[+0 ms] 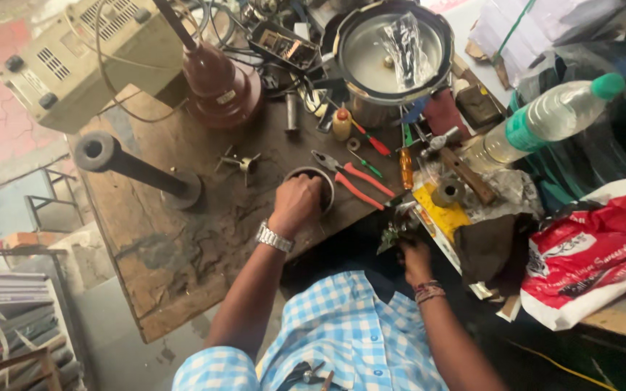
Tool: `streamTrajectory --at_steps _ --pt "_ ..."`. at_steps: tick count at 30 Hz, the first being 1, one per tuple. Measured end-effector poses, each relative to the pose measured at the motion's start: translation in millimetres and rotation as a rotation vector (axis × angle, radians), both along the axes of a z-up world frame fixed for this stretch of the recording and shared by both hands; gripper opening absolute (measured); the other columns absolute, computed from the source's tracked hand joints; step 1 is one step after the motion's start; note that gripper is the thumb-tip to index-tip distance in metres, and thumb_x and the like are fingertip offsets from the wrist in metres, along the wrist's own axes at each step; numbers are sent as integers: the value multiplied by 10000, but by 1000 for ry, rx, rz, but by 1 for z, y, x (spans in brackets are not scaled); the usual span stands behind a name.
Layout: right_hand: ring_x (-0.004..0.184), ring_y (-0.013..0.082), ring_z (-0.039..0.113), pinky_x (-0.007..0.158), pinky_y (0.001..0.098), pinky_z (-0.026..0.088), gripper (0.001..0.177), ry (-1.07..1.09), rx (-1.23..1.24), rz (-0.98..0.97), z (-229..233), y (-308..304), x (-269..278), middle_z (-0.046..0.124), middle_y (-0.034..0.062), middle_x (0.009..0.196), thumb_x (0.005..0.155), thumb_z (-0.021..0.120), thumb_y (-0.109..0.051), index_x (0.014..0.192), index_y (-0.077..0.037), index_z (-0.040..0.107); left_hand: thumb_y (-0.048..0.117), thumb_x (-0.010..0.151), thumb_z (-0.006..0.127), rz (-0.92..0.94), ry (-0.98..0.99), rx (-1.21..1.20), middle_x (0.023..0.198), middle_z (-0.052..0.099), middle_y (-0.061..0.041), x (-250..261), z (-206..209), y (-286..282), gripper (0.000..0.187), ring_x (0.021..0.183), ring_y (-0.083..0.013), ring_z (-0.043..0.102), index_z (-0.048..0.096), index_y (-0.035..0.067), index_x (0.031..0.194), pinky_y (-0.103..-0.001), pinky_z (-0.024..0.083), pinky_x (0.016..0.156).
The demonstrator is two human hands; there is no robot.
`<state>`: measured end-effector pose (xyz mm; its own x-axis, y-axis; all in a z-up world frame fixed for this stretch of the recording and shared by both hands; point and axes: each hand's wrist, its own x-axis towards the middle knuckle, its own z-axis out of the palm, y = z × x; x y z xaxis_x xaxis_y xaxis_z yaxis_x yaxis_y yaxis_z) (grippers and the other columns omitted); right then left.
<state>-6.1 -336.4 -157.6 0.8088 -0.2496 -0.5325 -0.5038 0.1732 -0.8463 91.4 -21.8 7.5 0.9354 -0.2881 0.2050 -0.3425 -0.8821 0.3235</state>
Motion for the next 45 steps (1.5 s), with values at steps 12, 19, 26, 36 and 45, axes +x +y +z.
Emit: streamTrajectory --at_steps 12,19,26,36,45 --pt "544 124 536 446 266 405 257 43 186 -62 4 -4 7 685 51 819 909 609 -42 1149 -45 702 156 734 772 203 -109 -80 1022 670 -132 -37 107 17 371 980 -369 657 672 105 1088 -478 530 764" --pt "555 117 543 456 259 401 265 38 218 -47 6 -6 5 696 47 819 899 626 -44 1154 -48 697 30 795 691 374 186 -248 1068 645 -189 -34 47 18 725 965 -427 654 546 242 1473 -512 527 820" --pt "563 111 531 458 255 395 283 50 188 -50 7 -8 2 707 60 843 892 639 -65 1169 -73 700 -32 755 647 439 -8 -208 1055 683 -181 -30 29 72 688 972 -426 669 596 208 1398 -509 541 819" --pt "593 124 587 483 273 429 289 30 129 -16 11 -2 7 725 55 909 880 653 -73 1167 -65 695 200 723 767 740 202 -102 1384 509 -249 -52 48 150 928 1270 -460 498 390 252 1569 -526 434 1052" --pt "588 123 570 483 264 414 282 38 149 -3 22 -1 7 721 64 893 898 641 -71 1172 -50 706 272 780 821 521 -176 20 1663 307 -212 -48 116 80 865 1561 -412 201 435 177 1548 -629 169 1218"
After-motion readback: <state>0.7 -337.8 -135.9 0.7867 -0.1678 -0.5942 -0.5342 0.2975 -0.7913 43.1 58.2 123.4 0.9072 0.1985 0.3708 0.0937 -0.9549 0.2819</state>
